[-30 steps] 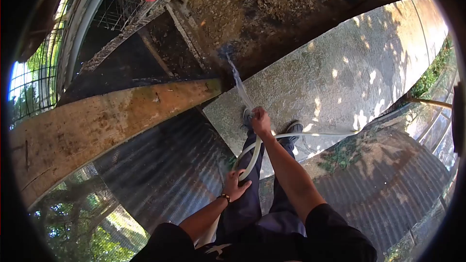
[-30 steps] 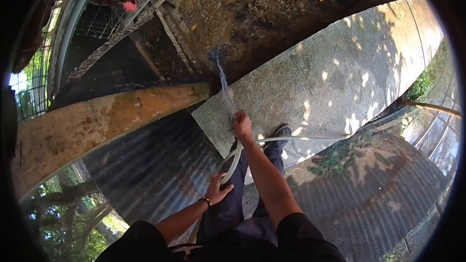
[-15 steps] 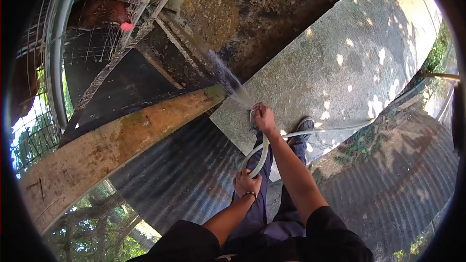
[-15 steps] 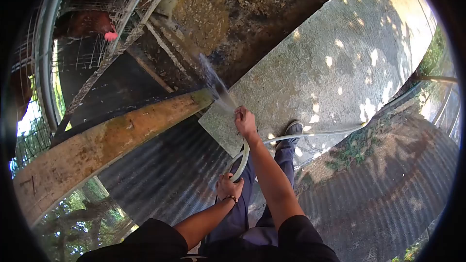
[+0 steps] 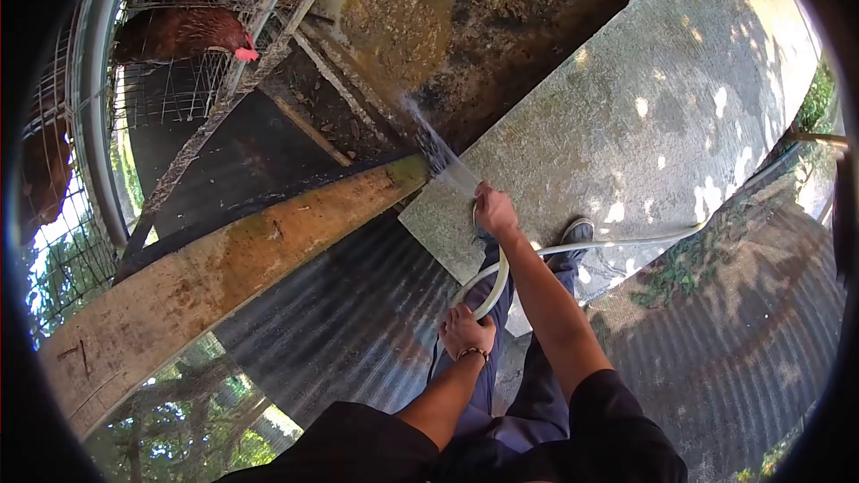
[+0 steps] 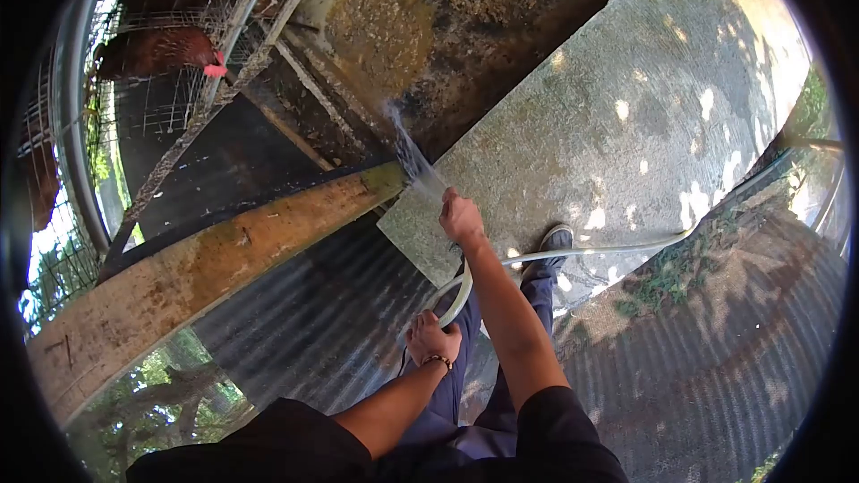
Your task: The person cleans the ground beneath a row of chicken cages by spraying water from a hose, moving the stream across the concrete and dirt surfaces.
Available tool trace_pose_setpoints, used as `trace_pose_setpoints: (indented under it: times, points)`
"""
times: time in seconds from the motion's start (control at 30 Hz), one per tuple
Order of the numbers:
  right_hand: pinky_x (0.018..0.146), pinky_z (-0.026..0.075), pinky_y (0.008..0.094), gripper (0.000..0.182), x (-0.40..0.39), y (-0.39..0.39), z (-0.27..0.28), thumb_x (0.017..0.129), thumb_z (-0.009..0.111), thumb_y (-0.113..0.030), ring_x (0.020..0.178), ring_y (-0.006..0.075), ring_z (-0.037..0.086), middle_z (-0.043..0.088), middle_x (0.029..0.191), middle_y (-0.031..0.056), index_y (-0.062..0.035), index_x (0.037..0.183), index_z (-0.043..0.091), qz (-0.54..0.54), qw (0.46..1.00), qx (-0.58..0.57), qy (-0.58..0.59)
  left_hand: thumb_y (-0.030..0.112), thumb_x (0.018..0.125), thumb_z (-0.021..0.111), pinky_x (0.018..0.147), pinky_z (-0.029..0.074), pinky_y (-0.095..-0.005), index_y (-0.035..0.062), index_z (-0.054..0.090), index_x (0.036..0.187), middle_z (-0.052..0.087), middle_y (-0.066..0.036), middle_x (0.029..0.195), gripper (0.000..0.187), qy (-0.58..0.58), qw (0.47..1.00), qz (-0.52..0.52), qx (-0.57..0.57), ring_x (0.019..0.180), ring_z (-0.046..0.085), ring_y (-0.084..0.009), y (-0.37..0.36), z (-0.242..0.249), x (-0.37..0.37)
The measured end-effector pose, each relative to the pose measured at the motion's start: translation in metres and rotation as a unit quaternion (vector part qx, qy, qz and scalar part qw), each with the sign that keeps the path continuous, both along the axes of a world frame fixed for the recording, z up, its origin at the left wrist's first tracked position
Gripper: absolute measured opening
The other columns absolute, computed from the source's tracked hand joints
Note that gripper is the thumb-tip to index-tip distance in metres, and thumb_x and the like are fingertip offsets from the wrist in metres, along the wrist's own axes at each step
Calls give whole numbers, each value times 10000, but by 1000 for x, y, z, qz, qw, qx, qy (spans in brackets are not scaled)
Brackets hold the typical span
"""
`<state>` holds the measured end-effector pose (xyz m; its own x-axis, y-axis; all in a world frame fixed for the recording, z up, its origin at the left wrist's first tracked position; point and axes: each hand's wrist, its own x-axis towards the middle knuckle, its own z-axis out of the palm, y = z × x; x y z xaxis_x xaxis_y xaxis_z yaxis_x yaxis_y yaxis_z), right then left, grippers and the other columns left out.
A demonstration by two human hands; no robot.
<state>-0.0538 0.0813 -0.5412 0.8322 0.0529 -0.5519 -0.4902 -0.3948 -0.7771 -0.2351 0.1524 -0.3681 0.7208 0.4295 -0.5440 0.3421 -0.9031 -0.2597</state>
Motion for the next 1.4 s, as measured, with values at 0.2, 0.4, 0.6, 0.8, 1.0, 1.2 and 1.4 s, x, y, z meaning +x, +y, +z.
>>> trace_pose_setpoints:
  times: [0.2,0.4,0.6,0.8,1.0,1.2,1.4]
  points:
    - [807,522,507,259,6,-3,17,806,616,-164,881,440,652,673,897,252,-59,1035,556,48,998,-6,31,307,741,647,922,441,-416,86,590,961,645,-91,1026,318,-6,1000,-6,-8,1071,596,-255,1,0,-2]
    - [763,529,483,302,3,2,10,753,640,-155,834,423,659,668,818,233,-83,1035,558,39,999,-5,-16,313,753,636,932,447,-409,59,582,985,639,-115,1070,348,17,999,18,-25,1113,578,-259,0,3,0]
    - [831,523,485,305,9,2,22,760,630,-114,915,425,655,679,920,243,-75,1057,574,71,996,4,46,309,749,633,934,452,-411,63,583,988,633,-115,1077,346,17,999,17,-27,1123,572,-260,4,1,-1]
    - [814,527,487,303,6,9,24,743,607,-82,888,426,659,679,882,244,-82,1045,580,55,998,10,14,301,753,646,883,478,-414,80,576,956,633,-98,1037,308,4,1000,1,-21,1078,592,-263,8,2,-3]
    - [794,524,497,286,8,14,25,753,604,-92,855,436,654,671,841,249,-85,1038,575,44,998,30,-16,294,754,642,886,475,-420,65,568,955,629,-107,1046,314,-2,1000,11,-23,1084,586,-271,11,-1,-5]
    - [709,524,463,263,12,17,30,773,633,-109,768,409,659,650,754,233,-73,1028,578,23,998,34,-41,273,751,650,887,478,-433,53,563,958,626,-118,1048,314,-5,999,24,-39,1087,582,-286,13,-1,-5]
    - [696,525,444,264,5,13,23,746,658,-103,739,397,659,651,741,222,-60,997,590,5,999,6,-33,265,748,659,888,484,-446,51,564,955,623,-123,1052,313,-4,999,31,-42,1096,580,-293,12,1,-3]
